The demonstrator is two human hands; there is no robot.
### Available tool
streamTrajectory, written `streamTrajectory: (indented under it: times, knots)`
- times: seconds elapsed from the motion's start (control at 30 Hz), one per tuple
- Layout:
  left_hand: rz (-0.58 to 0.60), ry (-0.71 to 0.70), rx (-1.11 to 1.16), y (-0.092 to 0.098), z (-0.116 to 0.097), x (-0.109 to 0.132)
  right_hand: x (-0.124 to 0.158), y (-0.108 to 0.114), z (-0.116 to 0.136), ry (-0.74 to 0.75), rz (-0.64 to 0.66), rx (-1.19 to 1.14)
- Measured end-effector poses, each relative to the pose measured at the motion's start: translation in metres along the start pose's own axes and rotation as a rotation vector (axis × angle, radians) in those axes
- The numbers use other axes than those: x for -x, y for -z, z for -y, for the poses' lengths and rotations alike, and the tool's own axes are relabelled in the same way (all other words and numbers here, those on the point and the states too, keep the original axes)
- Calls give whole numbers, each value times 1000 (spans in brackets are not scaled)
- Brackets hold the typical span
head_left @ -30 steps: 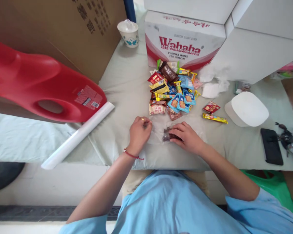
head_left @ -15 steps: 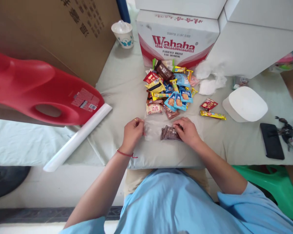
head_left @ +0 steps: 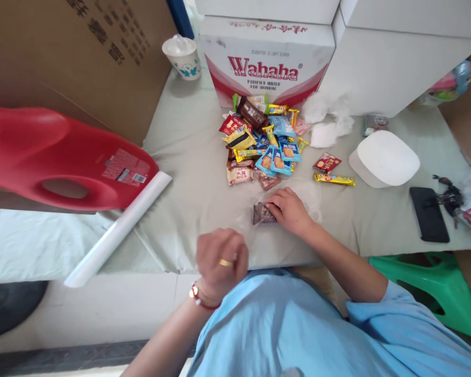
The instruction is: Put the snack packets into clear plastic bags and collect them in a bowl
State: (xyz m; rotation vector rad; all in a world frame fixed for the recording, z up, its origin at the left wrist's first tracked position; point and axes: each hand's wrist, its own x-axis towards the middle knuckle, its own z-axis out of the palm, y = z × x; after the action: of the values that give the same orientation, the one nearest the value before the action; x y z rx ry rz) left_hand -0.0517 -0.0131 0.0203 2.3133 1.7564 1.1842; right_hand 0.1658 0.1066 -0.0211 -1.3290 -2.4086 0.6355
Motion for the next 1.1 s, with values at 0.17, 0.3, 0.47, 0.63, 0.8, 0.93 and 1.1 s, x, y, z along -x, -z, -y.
streamTrajectory:
  times: [0.17, 0.3, 0.47, 0.63, 0.8, 0.93, 1.1]
  knots:
    - [310, -148, -43, -30, -19, 4, -1, 2, 3, -4, 50, 40]
    - [364, 180, -239, -42, 5, -14, -1, 4, 3, -10, 77, 29]
    - [340, 315, -401, -28, 33, -15, -1, 2, 2, -13, 62, 23]
    - [-66, 7, -310, -14, 7, 1, -2, 0, 4, 34, 63, 42]
    - [138, -289, -103, -37, -22, 6, -2, -1, 6, 33, 64, 79]
    - [297, -117, -174, -66, -8, 0, -3, 3, 0, 89, 51, 22]
    - [391, -101, -168, -76, 4, -2, -20, 21, -9, 36, -194, 64]
